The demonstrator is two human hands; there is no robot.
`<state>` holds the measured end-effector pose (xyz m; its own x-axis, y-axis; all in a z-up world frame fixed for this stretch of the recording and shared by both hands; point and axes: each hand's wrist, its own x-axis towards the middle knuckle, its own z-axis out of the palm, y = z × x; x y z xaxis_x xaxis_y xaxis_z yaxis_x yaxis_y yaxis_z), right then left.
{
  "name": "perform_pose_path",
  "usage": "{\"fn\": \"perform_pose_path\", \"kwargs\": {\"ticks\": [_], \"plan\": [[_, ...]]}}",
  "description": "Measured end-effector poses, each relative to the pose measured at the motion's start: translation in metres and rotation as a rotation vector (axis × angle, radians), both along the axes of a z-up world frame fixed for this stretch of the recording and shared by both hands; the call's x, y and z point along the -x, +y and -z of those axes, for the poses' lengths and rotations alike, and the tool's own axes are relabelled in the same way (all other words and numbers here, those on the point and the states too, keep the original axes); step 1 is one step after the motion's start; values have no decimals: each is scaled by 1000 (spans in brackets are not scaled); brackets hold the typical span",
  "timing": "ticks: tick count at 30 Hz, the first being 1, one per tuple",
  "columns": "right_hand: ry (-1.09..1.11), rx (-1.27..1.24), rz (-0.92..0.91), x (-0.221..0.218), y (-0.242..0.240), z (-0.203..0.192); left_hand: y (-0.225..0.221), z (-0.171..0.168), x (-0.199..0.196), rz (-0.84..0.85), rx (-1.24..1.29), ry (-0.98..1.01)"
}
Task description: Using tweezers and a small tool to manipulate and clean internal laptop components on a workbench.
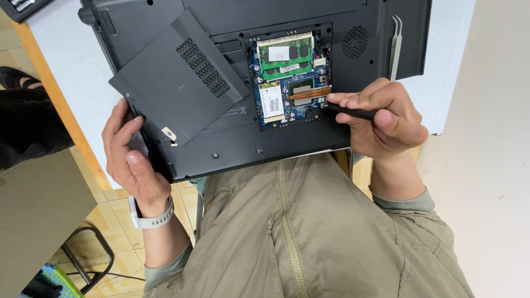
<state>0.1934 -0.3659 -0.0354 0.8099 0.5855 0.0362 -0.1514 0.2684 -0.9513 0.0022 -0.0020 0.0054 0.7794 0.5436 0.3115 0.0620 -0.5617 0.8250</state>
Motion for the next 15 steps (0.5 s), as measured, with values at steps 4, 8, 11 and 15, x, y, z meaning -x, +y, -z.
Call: {"fn": "perform_pose_path", "kwargs": {"ticks": [4, 8, 11, 15], "plan": [[35, 13, -80, -5, -1, 0, 0, 0, 1, -7, 1, 13], [73, 13, -134, -11, 1, -8, 0, 0, 0, -7, -5, 11], [83, 1, -190, -16, -8, 0, 0, 0, 0, -5, -9, 9], [-877, -137, -38, -23, 42, -24, -1, 0, 0, -13, -9, 16]]}}
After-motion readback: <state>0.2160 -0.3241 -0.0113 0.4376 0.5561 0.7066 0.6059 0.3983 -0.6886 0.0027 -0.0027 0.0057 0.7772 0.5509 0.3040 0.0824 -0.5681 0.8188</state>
